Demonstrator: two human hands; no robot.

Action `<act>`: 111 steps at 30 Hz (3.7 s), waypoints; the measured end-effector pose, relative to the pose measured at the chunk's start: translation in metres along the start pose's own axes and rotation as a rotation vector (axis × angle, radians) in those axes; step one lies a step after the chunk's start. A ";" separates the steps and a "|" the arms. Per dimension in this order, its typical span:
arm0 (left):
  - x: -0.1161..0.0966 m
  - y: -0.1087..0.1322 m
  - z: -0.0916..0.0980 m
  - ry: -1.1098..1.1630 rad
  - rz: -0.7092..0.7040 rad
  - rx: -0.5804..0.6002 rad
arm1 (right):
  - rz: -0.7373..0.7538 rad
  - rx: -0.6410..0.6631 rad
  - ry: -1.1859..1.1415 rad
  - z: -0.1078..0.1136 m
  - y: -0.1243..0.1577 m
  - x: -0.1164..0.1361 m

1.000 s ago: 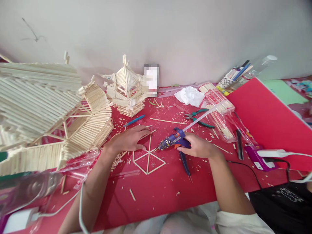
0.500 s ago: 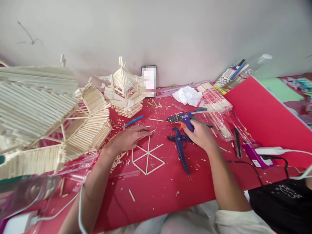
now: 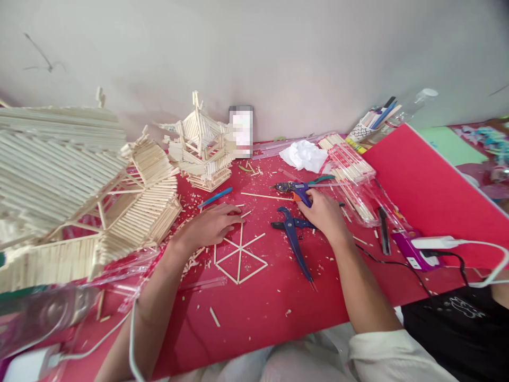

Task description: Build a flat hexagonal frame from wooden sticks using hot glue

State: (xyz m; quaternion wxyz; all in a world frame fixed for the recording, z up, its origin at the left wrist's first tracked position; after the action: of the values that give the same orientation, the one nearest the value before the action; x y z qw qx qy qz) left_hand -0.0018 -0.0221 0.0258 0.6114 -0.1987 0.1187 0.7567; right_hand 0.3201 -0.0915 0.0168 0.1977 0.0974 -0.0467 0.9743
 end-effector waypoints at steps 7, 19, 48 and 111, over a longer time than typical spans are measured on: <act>-0.001 0.004 0.003 0.025 0.027 0.053 | 0.046 -0.084 -0.022 0.019 0.013 0.014; -0.004 0.003 0.007 0.063 0.012 0.050 | 0.951 0.269 -0.192 -0.002 0.089 0.107; -0.002 0.004 0.005 0.026 -0.047 0.046 | 0.988 0.263 -0.091 -0.008 0.091 0.110; -0.021 0.030 -0.020 -0.180 -0.014 -0.109 | 0.975 0.266 -0.085 -0.008 0.090 0.111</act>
State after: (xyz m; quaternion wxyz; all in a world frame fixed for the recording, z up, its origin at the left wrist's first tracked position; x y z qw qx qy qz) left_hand -0.0237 -0.0557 0.0156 0.6131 -0.1638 0.0204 0.7725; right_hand 0.1830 -0.1316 0.0276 -0.2963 0.1283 0.0298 0.9460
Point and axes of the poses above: each hand's wrist, its own y-axis away from the middle knuckle, its own z-axis out of the back of the hand, x = y × z, the point moved 3 cm from there along -y, towards the middle knuckle, and after that the axes turned 9 degrees about -z, right-handed, at the moved point
